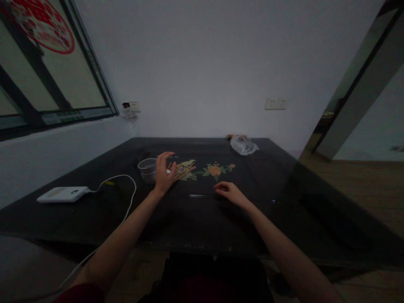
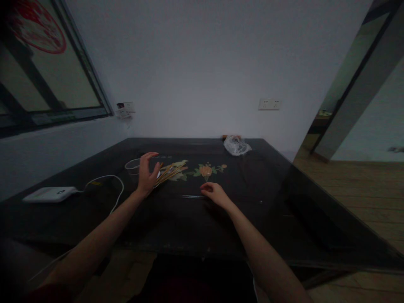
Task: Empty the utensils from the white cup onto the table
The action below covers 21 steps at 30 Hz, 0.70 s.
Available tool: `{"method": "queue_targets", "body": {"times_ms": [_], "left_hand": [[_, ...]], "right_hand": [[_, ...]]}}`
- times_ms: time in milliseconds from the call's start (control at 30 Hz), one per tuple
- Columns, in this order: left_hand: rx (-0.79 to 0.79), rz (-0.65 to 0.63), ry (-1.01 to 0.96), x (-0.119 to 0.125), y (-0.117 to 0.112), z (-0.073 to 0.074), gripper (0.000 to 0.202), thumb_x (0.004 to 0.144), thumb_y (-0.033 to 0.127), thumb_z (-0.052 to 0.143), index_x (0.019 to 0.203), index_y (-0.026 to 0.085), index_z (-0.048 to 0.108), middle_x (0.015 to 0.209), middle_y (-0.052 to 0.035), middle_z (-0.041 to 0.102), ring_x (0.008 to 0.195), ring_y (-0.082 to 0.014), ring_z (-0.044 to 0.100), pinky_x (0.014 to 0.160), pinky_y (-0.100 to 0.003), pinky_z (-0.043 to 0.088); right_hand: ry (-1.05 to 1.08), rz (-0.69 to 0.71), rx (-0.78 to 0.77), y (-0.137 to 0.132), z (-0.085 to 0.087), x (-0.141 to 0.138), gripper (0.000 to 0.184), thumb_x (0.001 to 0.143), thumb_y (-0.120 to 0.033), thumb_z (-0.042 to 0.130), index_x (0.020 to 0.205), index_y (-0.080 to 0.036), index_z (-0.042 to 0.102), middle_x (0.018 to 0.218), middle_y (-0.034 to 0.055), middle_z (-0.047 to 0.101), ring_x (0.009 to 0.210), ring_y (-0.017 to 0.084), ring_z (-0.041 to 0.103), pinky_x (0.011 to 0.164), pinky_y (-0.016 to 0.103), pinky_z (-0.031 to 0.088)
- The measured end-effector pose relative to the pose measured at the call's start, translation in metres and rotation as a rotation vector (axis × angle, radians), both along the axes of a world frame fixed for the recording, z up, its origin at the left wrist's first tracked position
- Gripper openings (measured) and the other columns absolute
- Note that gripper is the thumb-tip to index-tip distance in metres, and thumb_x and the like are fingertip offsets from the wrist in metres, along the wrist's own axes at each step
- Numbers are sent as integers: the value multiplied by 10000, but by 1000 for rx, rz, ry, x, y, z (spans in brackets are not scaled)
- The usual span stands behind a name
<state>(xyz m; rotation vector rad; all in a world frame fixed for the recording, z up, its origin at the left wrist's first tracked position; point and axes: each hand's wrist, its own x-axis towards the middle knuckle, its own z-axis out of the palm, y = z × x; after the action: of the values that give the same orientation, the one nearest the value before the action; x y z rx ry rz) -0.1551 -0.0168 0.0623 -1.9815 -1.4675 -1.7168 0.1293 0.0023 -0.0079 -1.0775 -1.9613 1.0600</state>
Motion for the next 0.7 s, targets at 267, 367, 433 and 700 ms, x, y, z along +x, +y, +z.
{"method": "queue_targets", "body": {"times_ms": [267, 367, 433, 700], "left_hand": [[-660, -559, -858, 132, 14, -46, 202, 823, 302, 521, 1003, 221, 563, 1171, -77, 563, 1119, -207, 519, 895, -351, 445], [-630, -540, -880, 141, 17, -66, 193, 786, 281, 592, 966, 215, 580, 1137, -77, 579, 1102, -200, 528, 920, -344, 432], [-590, -542, -780, 138, 20, -73, 226, 746, 262, 651, 959, 206, 599, 1109, -79, 595, 1093, -206, 532, 939, -346, 426], [-760, -757, -801, 136, 23, -75, 304, 809, 383, 608, 1075, 235, 611, 1235, -76, 574, 1137, -222, 539, 827, -318, 506]], "right_hand": [[167, -132, 20, 2, 0, -1, 364, 834, -482, 474, 941, -165, 619, 805, 59, 659, 730, 174, 619, 654, 282, 483], [212, -192, 15, 4, -1, -1, 382, 826, -517, 467, 963, -188, 605, 864, 66, 664, 785, 184, 625, 667, 284, 496], [237, -210, 9, 4, -1, -2, 393, 819, -529, 474, 984, -195, 601, 929, 77, 666, 859, 200, 626, 704, 295, 505], [346, -160, 19, -3, 8, -5, 419, 841, -508, 473, 1133, -220, 558, 1204, 90, 593, 1073, 228, 575, 856, 354, 493]]}}
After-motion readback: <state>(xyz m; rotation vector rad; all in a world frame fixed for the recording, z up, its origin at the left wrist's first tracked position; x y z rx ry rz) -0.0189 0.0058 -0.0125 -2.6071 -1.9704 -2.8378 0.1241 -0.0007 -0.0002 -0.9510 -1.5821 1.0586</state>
